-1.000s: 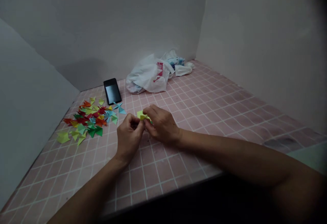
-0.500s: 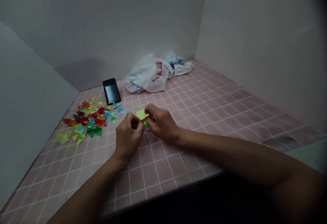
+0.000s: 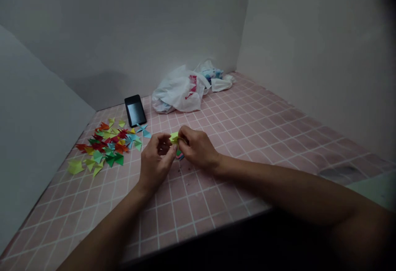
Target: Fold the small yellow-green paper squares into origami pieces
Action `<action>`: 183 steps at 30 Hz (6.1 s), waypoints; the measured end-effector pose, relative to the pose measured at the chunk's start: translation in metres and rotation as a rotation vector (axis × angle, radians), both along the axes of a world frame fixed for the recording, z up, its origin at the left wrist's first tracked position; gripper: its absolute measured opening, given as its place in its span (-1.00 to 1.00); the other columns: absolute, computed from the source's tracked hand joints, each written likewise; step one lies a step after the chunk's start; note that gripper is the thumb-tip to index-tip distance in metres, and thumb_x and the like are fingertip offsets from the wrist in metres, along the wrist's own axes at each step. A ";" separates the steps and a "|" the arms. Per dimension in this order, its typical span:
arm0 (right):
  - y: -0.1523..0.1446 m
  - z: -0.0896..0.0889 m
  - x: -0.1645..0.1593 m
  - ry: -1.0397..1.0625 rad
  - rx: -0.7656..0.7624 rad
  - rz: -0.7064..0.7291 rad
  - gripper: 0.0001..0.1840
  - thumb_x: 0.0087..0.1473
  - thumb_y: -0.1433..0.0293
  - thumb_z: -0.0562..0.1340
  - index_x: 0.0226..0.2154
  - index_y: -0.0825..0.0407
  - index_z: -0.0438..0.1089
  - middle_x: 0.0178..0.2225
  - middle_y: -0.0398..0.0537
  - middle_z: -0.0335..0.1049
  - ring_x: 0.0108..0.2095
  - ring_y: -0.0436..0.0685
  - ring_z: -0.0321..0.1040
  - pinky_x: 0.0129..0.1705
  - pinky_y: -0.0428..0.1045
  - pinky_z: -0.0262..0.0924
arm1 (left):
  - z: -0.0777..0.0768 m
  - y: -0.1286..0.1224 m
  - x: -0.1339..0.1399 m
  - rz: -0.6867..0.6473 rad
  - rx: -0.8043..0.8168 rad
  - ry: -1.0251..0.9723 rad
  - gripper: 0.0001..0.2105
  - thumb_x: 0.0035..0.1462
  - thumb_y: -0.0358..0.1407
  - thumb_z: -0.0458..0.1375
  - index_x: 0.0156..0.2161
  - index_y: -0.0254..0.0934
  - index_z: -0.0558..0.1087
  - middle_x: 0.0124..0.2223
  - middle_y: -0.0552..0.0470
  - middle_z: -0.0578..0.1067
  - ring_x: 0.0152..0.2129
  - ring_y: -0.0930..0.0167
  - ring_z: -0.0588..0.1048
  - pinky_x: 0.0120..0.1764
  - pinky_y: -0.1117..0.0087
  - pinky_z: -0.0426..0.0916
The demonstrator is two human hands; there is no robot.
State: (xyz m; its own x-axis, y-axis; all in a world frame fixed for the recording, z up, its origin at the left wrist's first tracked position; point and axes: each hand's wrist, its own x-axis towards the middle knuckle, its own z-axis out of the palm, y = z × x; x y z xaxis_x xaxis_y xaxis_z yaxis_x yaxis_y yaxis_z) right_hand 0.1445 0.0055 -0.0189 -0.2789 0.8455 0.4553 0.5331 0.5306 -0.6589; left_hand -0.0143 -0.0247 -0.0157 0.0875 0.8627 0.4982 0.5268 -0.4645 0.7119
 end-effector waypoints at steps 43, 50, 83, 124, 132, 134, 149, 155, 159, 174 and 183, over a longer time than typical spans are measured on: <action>0.002 0.000 -0.001 0.233 -0.191 0.059 -0.84 0.02 0.49 0.19 -0.55 0.05 0.23 -0.57 -0.21 0.27 -0.53 -0.04 0.16 -0.45 -0.08 -0.03 | 0.000 0.002 0.009 -0.101 -0.460 -0.636 -0.75 -0.04 -0.28 0.37 -0.24 -0.28 0.48 -0.28 0.06 0.54 -0.38 0.45 0.52 -0.32 0.44 0.46; 0.003 0.003 0.003 0.405 -0.343 0.306 -0.65 0.25 0.22 0.09 -0.51 0.04 0.21 -0.55 -0.18 0.26 -0.50 -0.03 0.23 -0.44 -0.09 0.11 | 0.000 0.005 0.002 -0.035 -0.411 -0.576 -0.79 -0.01 -0.27 0.35 -0.29 -0.31 0.48 -0.32 0.07 0.51 -0.40 0.46 0.50 -0.29 0.43 0.45; 0.007 0.007 0.003 0.618 -0.562 0.383 -0.80 0.02 0.28 0.30 -0.43 0.07 0.33 -0.54 -0.23 0.33 -0.58 -0.08 0.26 -0.54 -0.14 0.16 | 0.014 0.001 0.000 -0.105 -0.386 -0.494 -0.87 0.05 -0.27 0.31 -0.33 -0.28 0.49 -0.40 0.10 0.49 -0.50 0.49 0.47 -0.42 0.46 0.42; 0.007 0.006 0.005 0.362 -0.247 0.396 -0.89 0.06 0.46 0.23 -0.48 0.08 0.32 -0.59 -0.25 0.30 -0.59 -0.10 0.18 -0.53 -0.14 0.05 | 0.016 0.000 -0.003 -0.076 -0.311 -0.344 -0.82 0.20 -0.29 0.17 -0.43 -0.28 0.45 -0.51 0.13 0.42 -0.57 0.51 0.42 -0.45 0.49 0.36; 0.006 0.008 0.003 0.458 -0.380 0.406 -0.87 0.10 0.35 0.23 -0.42 0.08 0.33 -0.52 -0.20 0.35 -0.53 -0.05 0.28 -0.49 -0.13 0.15 | 0.019 -0.002 -0.002 0.025 -0.201 -0.230 -0.86 0.16 -0.30 0.21 -0.42 -0.26 0.45 -0.53 0.14 0.44 -0.60 0.50 0.43 -0.49 0.49 0.34; 0.007 0.008 0.003 0.529 -0.465 0.406 -0.83 0.10 0.31 0.24 -0.40 0.06 0.30 -0.53 -0.22 0.31 -0.55 -0.06 0.24 -0.52 -0.14 0.13 | 0.020 -0.003 -0.002 0.064 -0.136 -0.187 -0.85 0.18 -0.31 0.20 -0.42 -0.25 0.45 -0.55 0.14 0.43 -0.61 0.51 0.42 -0.49 0.49 0.33; 0.008 0.005 0.001 0.466 -0.586 0.466 -0.72 0.10 0.28 0.26 -0.54 0.09 0.31 -0.66 -0.26 0.21 -0.62 -0.11 0.10 -0.56 -0.16 0.00 | 0.015 -0.004 -0.001 0.136 -0.021 -0.085 -0.84 0.22 -0.28 0.18 -0.40 -0.23 0.40 -0.53 0.14 0.43 -0.60 0.49 0.42 -0.48 0.45 0.30; 0.009 0.002 0.001 0.342 -0.431 0.364 -0.72 0.09 0.39 0.21 -0.61 0.10 0.32 -0.62 -0.21 0.28 -0.56 -0.09 0.17 -0.48 -0.13 0.03 | 0.012 -0.004 -0.002 0.161 0.049 0.049 -0.84 0.22 -0.28 0.17 -0.40 -0.22 0.40 -0.50 0.11 0.44 -0.56 0.45 0.43 -0.43 0.42 0.29; 0.008 0.001 0.002 0.301 -0.397 0.360 -0.72 0.12 0.35 0.19 -0.58 0.10 0.33 -0.58 -0.17 0.32 -0.53 -0.06 0.22 -0.46 -0.12 0.05 | 0.012 -0.002 -0.003 0.182 0.122 0.126 -0.84 0.21 -0.29 0.17 -0.41 -0.22 0.40 -0.48 0.11 0.44 -0.53 0.44 0.43 -0.40 0.41 0.28; 0.009 0.004 0.002 0.379 -0.281 0.147 -0.76 0.08 0.31 0.27 -0.52 0.06 0.28 -0.56 -0.22 0.24 -0.52 -0.05 0.13 -0.44 -0.09 0.00 | 0.008 -0.004 0.005 0.158 -0.201 -0.380 -0.83 0.11 -0.30 0.24 -0.34 -0.23 0.29 -0.41 0.17 0.43 -0.51 0.44 0.59 -0.42 0.44 0.50; 0.011 -0.004 0.000 0.425 -0.297 0.162 -0.86 0.03 0.35 0.28 -0.44 0.05 0.32 -0.50 -0.22 0.30 -0.46 -0.03 0.20 -0.39 -0.09 0.10 | 0.009 -0.010 0.013 0.075 -0.419 -0.653 -0.69 0.00 -0.35 0.25 -0.14 -0.23 0.29 -0.43 0.23 0.40 -0.57 0.50 0.51 -0.36 0.40 0.49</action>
State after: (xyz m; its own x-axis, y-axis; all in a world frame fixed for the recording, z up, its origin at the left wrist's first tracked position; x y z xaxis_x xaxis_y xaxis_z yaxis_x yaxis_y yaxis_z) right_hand 0.1448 0.0166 -0.0232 -0.2597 0.9166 0.3039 0.1140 0.3416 -0.9329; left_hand -0.0016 -0.0349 -0.0071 -0.1770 0.9824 0.0597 -0.0403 -0.0678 0.9969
